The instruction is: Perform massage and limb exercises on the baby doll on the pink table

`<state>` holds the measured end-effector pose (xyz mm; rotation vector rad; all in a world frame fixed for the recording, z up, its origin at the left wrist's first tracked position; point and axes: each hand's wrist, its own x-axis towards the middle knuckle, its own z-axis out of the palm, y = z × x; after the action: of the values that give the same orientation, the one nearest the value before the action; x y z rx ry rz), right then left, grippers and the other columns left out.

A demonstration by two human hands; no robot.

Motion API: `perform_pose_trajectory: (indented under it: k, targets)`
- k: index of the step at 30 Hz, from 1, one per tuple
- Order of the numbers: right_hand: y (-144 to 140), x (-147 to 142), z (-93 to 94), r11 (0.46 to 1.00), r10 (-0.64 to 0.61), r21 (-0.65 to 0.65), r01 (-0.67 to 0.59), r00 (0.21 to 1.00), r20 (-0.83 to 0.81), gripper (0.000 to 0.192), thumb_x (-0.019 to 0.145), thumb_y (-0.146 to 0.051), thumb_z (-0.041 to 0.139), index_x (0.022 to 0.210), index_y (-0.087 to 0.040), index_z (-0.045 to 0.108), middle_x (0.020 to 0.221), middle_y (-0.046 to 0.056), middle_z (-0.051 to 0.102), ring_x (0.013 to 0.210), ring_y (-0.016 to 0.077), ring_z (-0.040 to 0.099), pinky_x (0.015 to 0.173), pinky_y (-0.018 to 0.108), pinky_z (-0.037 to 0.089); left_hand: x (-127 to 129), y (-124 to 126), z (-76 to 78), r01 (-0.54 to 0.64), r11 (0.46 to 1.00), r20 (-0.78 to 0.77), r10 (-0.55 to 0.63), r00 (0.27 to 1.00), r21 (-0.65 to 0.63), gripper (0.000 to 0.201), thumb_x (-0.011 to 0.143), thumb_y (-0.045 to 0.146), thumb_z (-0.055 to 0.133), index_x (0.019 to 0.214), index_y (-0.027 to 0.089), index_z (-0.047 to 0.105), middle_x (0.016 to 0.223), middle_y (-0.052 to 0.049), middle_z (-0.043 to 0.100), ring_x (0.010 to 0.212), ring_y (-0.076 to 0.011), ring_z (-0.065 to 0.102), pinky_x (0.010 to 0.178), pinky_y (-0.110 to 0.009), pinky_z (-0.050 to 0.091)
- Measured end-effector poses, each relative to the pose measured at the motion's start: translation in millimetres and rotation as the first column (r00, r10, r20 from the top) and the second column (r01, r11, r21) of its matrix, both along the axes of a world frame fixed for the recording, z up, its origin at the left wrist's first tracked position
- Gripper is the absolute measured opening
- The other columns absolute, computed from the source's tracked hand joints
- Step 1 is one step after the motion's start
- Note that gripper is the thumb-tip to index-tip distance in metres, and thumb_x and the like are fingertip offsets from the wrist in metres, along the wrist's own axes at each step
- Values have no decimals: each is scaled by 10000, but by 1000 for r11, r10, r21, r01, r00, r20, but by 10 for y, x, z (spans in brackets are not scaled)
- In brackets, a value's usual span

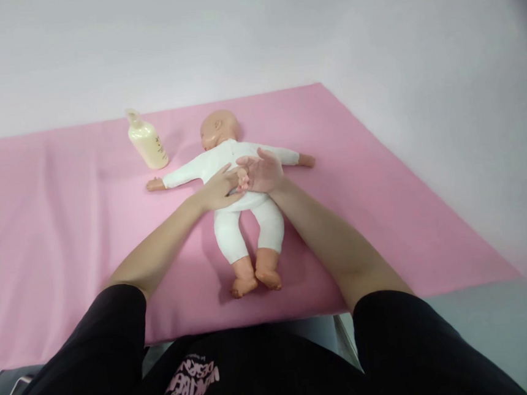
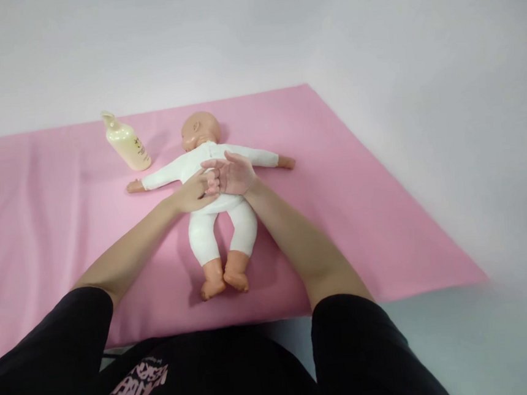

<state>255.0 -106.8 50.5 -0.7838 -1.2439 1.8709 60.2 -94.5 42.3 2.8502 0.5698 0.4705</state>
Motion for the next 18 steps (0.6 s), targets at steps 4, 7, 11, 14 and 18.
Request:
perform_pose_trajectory:
  k: [4,7,11,14,18]
  targets:
    - [65,-24,17,973,-200,109,202,979,-32,697,929,-776,306,1206,-241,656,1013,75,789,947,231,771,993,504,566,37,-89,83,43,999,-41,-43,998,-23,545,941,457,567,1415,193,608,1530,-135,573,1478,-342,457,1292,-583,225]
    - [128,-87,-1,863,-409,262,432,902,-139,584,919,-730,425,1100,-240,685,1138,72,786,1135,246,739,1098,485,532,65,-160,135,55,997,-99,-59,993,-47,672,919,424,595,1542,197,485,1590,-134,512,1535,-347,386,1290,-619,162]
    - [126,-82,-50,672,-604,537,510,797,0,440,926,-627,553,1099,-261,725,1310,53,742,1318,215,637,1246,393,413,135,-276,149,110,993,-157,-116,981,-48,689,904,282,573,1573,175,445,1611,-132,485,1549,-299,379,1303,-556,176]
    - [102,-34,-78,630,-605,698,341,778,167,477,959,-577,546,1318,-290,674,1522,15,603,1490,199,468,1329,367,263,180,-346,145,132,991,-152,-136,979,-35,683,870,206,569,1548,196,491,1595,-102,513,1515,-285,436,1297,-514,235]
    - [144,17,-104,650,-567,755,86,717,406,650,1002,-577,454,1547,-224,494,1687,48,386,1612,238,254,1356,449,146,187,-333,125,131,990,-98,-135,986,-46,635,853,174,554,1487,219,575,1549,-62,569,1465,-269,504,1303,-472,252]
